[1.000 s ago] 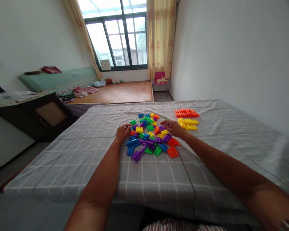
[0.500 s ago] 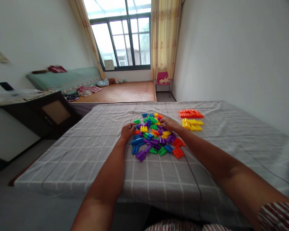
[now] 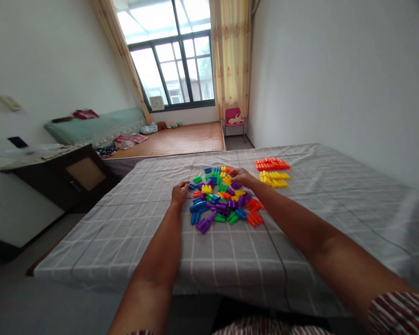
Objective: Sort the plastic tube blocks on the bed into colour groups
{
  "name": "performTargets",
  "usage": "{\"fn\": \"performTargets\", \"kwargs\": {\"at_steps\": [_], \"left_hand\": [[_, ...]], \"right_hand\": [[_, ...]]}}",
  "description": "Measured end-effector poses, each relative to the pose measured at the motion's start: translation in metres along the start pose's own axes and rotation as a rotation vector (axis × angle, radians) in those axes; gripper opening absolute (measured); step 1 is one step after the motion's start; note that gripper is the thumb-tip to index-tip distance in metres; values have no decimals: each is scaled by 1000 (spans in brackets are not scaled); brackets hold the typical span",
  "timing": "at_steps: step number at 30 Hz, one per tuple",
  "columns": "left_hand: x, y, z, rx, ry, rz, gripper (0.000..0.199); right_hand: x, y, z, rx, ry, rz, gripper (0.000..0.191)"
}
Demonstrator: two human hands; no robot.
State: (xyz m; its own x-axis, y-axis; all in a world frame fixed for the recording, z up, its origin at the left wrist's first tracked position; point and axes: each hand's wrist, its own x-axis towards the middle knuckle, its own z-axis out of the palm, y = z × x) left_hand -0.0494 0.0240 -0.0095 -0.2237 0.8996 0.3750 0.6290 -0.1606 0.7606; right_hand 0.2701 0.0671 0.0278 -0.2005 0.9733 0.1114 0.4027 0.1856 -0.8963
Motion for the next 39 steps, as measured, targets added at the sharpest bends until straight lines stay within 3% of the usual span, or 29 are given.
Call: {"fn": "performTargets", "kwargs": {"at_steps": [4,10,14,17,20,24,26,30,34,39], "left_hand": [[3,6,-2,126,-100,18,30],[10,30,-14,251,-341,71,29],[2,41,-22,425,-209,152,28],[-10,32,-28,517,-109,73,33],[-21,17,-33,581,-102,-41,34],[-29,8,-34,616,-71,-48,33],[-30,9,-34,630,-86,-40,34],[-30,12,-35,653,-126,-45,34],[-30,12,-38,652,-147,-42,35],[-32,14,-39,641,-148,-15,34]], "right_hand": [[-28,-1,-23,104,69,-16,29],[-65,9,-51,501,75,73,39],[-72,20,-58,591,54,39,43],[-67,30,-70,590,132,-85,43],[-63,42,-91,575,193,-160,46],[-66,62,-129,555,242,-134,49],[-69,75,-151,539,388,-102,46],[-73,107,-187,367,648,96,29],[-72,129,-196,48,768,216,22],[-70,137,-197,-125,880,266,29]]}}
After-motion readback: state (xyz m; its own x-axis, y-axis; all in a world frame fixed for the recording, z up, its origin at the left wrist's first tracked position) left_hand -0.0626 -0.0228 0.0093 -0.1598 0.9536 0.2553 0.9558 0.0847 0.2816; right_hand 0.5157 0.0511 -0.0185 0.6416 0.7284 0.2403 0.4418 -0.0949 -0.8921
